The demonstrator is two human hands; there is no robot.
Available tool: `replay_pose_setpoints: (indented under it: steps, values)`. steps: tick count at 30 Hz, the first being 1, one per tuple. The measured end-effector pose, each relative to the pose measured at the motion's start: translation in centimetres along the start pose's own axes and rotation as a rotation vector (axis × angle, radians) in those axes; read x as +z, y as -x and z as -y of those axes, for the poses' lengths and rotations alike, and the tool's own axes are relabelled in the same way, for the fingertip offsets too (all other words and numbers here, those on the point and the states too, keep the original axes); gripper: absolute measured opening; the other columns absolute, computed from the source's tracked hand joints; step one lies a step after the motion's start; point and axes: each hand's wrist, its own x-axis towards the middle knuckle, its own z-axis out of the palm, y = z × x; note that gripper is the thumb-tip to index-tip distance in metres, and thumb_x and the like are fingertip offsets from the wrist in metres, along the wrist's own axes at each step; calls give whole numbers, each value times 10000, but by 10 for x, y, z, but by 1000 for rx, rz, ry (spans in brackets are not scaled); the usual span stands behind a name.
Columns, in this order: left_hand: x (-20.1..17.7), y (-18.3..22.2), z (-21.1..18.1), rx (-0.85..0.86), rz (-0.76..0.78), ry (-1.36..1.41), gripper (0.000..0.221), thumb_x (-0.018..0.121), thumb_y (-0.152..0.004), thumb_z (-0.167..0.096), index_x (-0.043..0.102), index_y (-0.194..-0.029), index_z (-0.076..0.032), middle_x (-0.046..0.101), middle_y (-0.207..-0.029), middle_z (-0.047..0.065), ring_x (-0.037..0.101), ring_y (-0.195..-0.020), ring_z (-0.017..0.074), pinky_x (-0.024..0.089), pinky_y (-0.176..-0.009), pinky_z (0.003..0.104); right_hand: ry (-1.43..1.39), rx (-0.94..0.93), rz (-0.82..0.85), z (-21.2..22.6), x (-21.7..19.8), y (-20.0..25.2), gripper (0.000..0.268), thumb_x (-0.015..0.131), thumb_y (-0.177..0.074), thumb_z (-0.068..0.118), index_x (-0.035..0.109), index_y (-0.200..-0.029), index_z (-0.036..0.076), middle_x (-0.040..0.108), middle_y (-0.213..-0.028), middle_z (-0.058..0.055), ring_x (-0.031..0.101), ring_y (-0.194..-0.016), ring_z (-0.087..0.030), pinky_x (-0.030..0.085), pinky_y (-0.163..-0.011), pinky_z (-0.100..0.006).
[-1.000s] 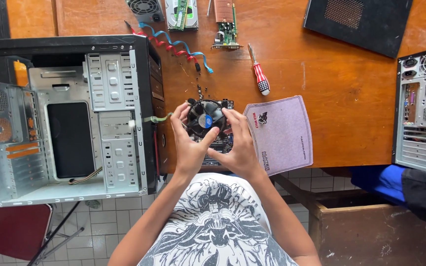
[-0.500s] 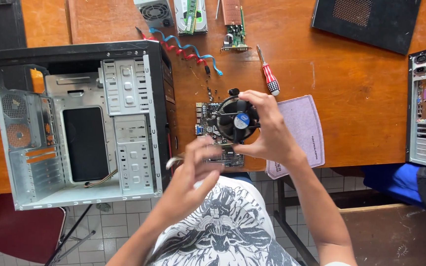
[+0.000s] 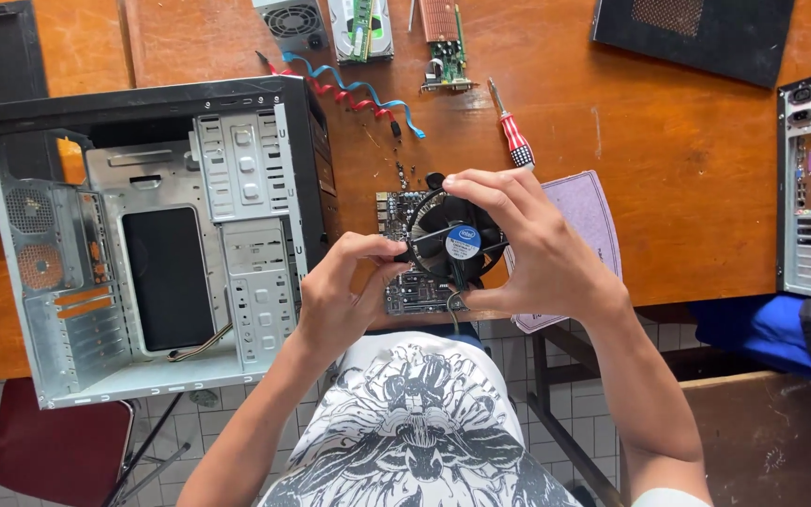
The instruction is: Installing a CPU cooler and RAM sticks onto a motherboard on a repair bench.
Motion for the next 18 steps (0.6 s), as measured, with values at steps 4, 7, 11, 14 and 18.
replay_pose_setpoints:
  steps: [4, 7, 11, 14, 18]
  values:
    - [5, 3, 2, 21, -43, 13, 318, 789, -835, 59, 672, -1090, -89, 738, -951, 57, 749, -799, 192, 632, -718, 298, -14, -14, 5, 1, -3, -2, 1012, 936, -490, 138, 576, -1434, 87, 634, -1326, -173, 583, -1174, -381, 585, -916, -499]
    - [4, 3, 2, -39, -38, 62, 349, 774, -857, 49, 619, -1130, -103, 744, -1003, 56, 749, -834, 189, 634, -777, 326, -12, -13, 11, 0, -3, -3, 1023, 923, -485, 131, 568, -1443, 96, 625, -1348, -150, 582, -1189, -370, 588, -916, -496]
    - [3, 2, 4, -58, -57, 92, 390, 798, -849, 35, 579, -1138, -106, 720, -977, 41, 728, -839, 176, 619, -785, 310, -40, -17, 16, 3, -8, -6, 1027, 936, -480, 133, 573, -1440, 88, 628, -1346, -147, 581, -1191, -359, 595, -911, -479]
    - [2, 2, -2, -63, -15, 122, 377, 781, -874, 60, 553, -1131, -94, 704, -993, 76, 723, -892, 184, 617, -847, 284, 2, -66, 103, -3, -16, -4, 997, 952, -596, 258, 505, -1469, 78, 582, -1417, -144, 553, -1234, -341, 513, -1024, -486]
    - [-17, -17, -10, -166, 109, 452, 260, 657, -973, 66, 521, -1188, 13, 653, -1037, 148, 704, -970, 202, 632, -917, 260, 20, -132, 203, -10, -21, -2, 1038, 960, -713, 445, 412, -1511, 69, 530, -1495, -155, 526, -1333, -327, 427, -1155, -490]
